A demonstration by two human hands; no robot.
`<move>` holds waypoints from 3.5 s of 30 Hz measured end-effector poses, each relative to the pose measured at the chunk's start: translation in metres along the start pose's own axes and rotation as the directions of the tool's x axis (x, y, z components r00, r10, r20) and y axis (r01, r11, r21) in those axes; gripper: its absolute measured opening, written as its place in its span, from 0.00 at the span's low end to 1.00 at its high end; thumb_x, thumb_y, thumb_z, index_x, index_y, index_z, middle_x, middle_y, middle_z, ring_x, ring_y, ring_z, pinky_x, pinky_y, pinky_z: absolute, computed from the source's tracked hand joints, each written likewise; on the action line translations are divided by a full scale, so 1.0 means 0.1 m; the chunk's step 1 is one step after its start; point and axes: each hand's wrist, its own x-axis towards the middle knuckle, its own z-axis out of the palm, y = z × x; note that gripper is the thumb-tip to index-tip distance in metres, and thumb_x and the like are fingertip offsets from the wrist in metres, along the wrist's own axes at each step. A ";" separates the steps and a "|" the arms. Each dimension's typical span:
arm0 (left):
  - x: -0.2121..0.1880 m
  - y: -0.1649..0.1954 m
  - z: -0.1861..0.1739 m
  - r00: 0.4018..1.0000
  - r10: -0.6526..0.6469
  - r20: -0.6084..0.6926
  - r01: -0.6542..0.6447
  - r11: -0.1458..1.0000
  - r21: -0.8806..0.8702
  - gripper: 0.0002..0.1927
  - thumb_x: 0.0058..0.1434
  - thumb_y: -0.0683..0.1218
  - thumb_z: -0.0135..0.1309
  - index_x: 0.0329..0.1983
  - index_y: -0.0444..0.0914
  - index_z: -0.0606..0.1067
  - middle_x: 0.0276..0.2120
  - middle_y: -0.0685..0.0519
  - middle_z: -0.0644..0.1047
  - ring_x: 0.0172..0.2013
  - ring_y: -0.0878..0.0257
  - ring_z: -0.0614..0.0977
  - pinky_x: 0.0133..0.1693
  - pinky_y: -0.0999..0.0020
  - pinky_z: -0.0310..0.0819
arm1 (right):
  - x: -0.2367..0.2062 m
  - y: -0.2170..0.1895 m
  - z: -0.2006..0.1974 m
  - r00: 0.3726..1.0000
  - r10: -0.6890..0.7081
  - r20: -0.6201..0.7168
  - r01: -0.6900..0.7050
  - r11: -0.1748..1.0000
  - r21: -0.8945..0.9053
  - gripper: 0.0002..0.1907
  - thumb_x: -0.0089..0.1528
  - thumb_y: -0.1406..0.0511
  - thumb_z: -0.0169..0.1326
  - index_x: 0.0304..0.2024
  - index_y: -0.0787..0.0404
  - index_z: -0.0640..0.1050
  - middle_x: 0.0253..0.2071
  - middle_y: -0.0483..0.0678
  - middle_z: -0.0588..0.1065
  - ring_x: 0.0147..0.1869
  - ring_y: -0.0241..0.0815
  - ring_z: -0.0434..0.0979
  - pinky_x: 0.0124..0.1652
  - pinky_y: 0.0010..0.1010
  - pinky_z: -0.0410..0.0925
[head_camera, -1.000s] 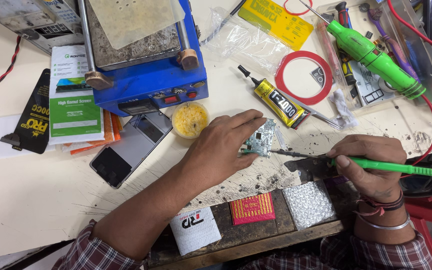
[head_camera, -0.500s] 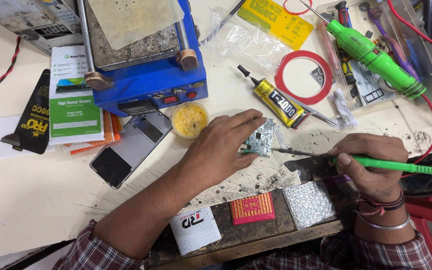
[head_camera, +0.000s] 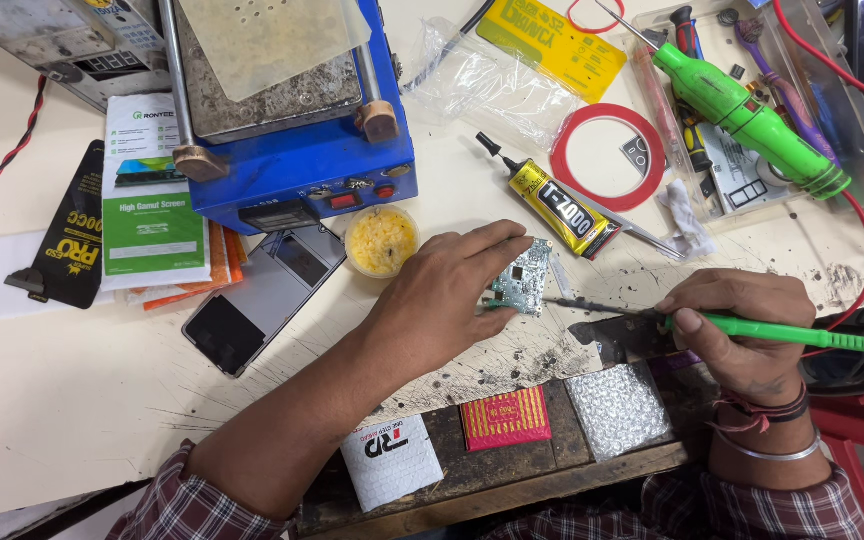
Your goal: The person holds a small green circuit board on the workbench with one hand and solders its components with a soldering iron in the other hand, repositioning the board and continuing to solder different points throughout the episode.
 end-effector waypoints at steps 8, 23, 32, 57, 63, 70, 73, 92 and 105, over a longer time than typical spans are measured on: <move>0.00 0.00 0.00 1.000 -0.001 0.004 0.001 1.000 0.001 0.38 0.49 0.45 0.68 0.64 0.37 0.70 0.64 0.49 0.71 0.57 0.49 0.76 0.59 0.55 0.68 | 0.01 0.00 0.00 0.999 -0.032 0.008 0.032 0.999 0.009 0.08 0.62 0.67 0.57 0.35 0.68 0.79 0.29 0.51 0.78 0.22 0.32 0.77 0.25 0.19 0.68; -0.01 0.00 0.00 1.000 0.002 -0.003 -0.002 1.000 0.000 0.38 0.49 0.45 0.68 0.64 0.37 0.71 0.64 0.49 0.71 0.58 0.49 0.76 0.59 0.55 0.69 | 0.00 0.00 0.00 1.000 -0.012 0.002 0.012 1.000 0.021 0.08 0.63 0.67 0.57 0.35 0.68 0.79 0.28 0.50 0.78 0.20 0.31 0.76 0.23 0.18 0.67; 0.01 0.02 -0.02 0.999 -0.042 0.032 0.042 0.999 0.011 0.38 0.49 0.46 0.69 0.65 0.38 0.70 0.64 0.50 0.71 0.57 0.49 0.76 0.59 0.55 0.69 | 0.02 -0.01 0.00 1.000 0.005 0.002 -0.005 1.000 0.018 0.08 0.62 0.67 0.57 0.34 0.68 0.80 0.27 0.51 0.78 0.22 0.33 0.75 0.23 0.19 0.67; 0.01 0.04 -0.03 1.000 -0.010 0.009 0.010 1.000 -0.009 0.37 0.50 0.46 0.68 0.64 0.37 0.71 0.64 0.48 0.72 0.58 0.49 0.76 0.59 0.56 0.69 | 0.04 -0.04 0.01 1.000 -0.001 -0.013 0.002 0.999 0.049 0.08 0.62 0.68 0.57 0.35 0.69 0.80 0.26 0.50 0.77 0.20 0.32 0.75 0.23 0.19 0.66; 0.01 0.03 -0.03 1.000 -0.020 0.012 0.020 1.000 -0.005 0.37 0.50 0.46 0.68 0.64 0.38 0.71 0.63 0.49 0.72 0.58 0.49 0.77 0.59 0.56 0.69 | 0.05 -0.03 0.02 1.000 -0.007 -0.019 0.008 0.998 0.062 0.08 0.64 0.67 0.57 0.35 0.69 0.79 0.27 0.50 0.77 0.21 0.32 0.76 0.24 0.19 0.67; -0.01 0.02 -0.01 1.000 0.003 -0.008 -0.003 1.000 0.002 0.37 0.50 0.46 0.68 0.64 0.38 0.71 0.64 0.49 0.72 0.58 0.48 0.77 0.59 0.55 0.70 | 0.02 -0.01 0.00 1.000 0.012 -0.014 -0.011 0.999 0.035 0.07 0.62 0.68 0.57 0.34 0.69 0.80 0.27 0.51 0.78 0.21 0.33 0.77 0.24 0.20 0.68; -0.01 0.02 0.00 1.000 -0.009 0.002 0.009 1.000 -0.005 0.37 0.50 0.47 0.68 0.65 0.39 0.71 0.64 0.49 0.72 0.57 0.48 0.77 0.59 0.55 0.70 | 0.05 -0.01 0.00 0.998 -0.057 0.015 0.056 0.997 0.047 0.07 0.62 0.67 0.58 0.34 0.67 0.79 0.28 0.50 0.78 0.24 0.35 0.79 0.27 0.21 0.69; 0.03 0.10 -0.07 0.998 -0.049 0.030 0.050 0.998 -0.039 0.37 0.49 0.46 0.68 0.64 0.39 0.71 0.64 0.50 0.72 0.47 0.53 0.80 0.55 0.56 0.72 | 0.07 -0.08 0.00 1.000 0.004 0.010 -0.004 1.000 0.025 0.07 0.59 0.67 0.58 0.33 0.66 0.81 0.27 0.50 0.78 0.26 0.36 0.78 0.29 0.25 0.69; 0.01 0.04 -0.02 1.000 -0.027 0.011 0.027 0.999 -0.031 0.38 0.49 0.46 0.69 0.65 0.40 0.70 0.64 0.48 0.72 0.55 0.49 0.78 0.59 0.55 0.69 | 0.05 -0.02 -0.02 1.000 -0.017 0.026 0.016 0.998 0.053 0.06 0.60 0.68 0.58 0.34 0.68 0.80 0.28 0.51 0.78 0.24 0.36 0.79 0.26 0.22 0.69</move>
